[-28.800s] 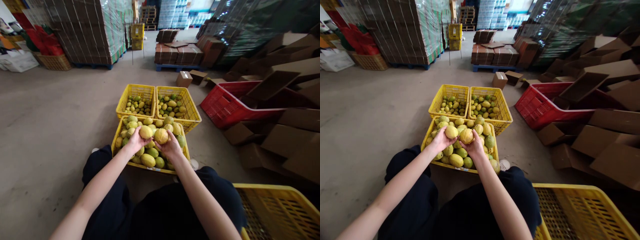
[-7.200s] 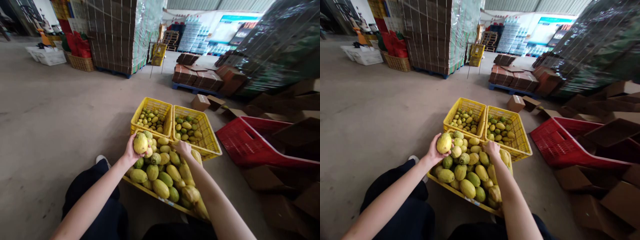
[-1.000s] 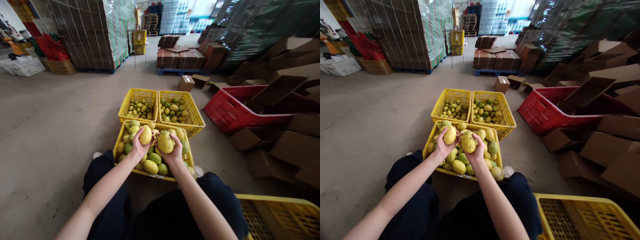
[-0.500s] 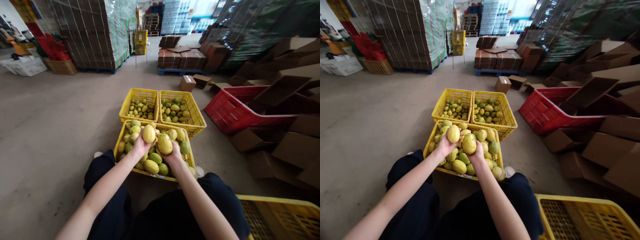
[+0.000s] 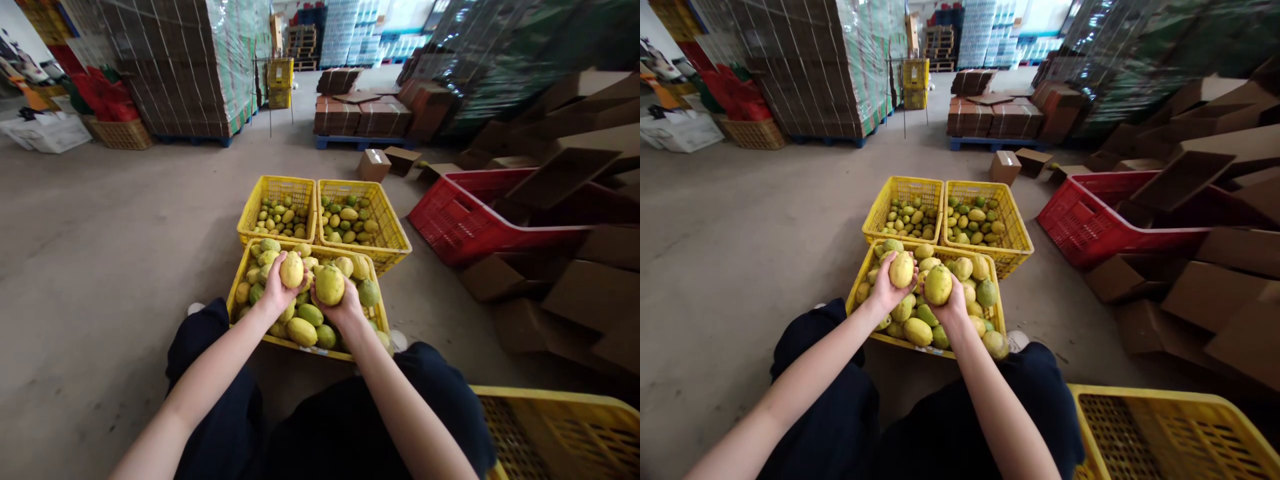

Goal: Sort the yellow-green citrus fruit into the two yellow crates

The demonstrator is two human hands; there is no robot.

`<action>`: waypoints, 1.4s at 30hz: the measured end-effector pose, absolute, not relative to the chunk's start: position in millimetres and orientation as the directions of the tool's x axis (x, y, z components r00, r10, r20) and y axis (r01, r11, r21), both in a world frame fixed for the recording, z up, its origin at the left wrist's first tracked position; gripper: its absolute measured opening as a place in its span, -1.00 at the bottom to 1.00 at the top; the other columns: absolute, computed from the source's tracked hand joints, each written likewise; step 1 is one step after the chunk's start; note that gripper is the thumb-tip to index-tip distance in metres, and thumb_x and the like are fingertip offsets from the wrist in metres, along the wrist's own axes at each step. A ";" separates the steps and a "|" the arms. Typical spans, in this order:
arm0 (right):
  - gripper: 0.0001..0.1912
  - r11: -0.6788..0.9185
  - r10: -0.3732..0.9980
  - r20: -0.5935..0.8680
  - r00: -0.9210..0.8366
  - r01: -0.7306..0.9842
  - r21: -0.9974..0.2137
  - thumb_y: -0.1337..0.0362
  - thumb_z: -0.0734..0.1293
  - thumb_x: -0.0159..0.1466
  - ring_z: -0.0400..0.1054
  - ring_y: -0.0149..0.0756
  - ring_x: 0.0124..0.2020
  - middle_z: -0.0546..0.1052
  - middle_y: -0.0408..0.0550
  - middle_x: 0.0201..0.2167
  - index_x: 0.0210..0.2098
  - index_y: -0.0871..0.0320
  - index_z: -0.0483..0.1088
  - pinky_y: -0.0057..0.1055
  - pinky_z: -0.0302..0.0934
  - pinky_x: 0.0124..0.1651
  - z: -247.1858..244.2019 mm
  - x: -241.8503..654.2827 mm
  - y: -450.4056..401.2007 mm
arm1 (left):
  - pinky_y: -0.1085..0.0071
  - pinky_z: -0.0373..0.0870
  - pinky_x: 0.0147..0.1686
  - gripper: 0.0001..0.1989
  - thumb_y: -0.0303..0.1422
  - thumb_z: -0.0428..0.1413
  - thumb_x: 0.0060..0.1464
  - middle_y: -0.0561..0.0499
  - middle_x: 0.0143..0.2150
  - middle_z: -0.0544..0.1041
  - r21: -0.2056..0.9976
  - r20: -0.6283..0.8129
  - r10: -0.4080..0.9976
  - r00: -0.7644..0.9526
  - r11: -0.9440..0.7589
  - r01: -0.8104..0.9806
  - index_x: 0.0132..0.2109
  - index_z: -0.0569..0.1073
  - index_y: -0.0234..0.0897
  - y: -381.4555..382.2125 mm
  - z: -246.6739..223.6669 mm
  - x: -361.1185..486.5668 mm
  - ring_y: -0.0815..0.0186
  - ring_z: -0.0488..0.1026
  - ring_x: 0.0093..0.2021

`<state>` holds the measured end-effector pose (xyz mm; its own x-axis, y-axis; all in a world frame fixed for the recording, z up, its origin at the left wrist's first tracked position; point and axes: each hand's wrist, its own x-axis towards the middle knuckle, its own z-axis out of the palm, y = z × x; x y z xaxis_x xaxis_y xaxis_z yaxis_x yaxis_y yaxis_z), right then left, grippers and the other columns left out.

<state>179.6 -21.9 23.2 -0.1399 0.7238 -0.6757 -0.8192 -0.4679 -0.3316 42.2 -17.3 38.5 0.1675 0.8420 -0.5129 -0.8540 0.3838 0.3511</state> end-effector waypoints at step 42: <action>-0.69 -0.308 0.891 -0.441 -0.107 -0.857 -0.414 0.23 0.16 0.21 0.56 -0.10 -0.27 0.63 0.01 -0.38 -0.15 0.13 0.45 -0.09 0.52 -0.23 43.0 178.7 -24.2 | 0.32 0.53 -0.16 -0.57 -0.31 -0.12 0.26 -0.14 -0.14 0.58 0.269 -0.461 0.882 0.103 0.249 -0.931 0.12 0.48 -0.35 -11.0 39.3 56.7 0.21 0.58 -0.22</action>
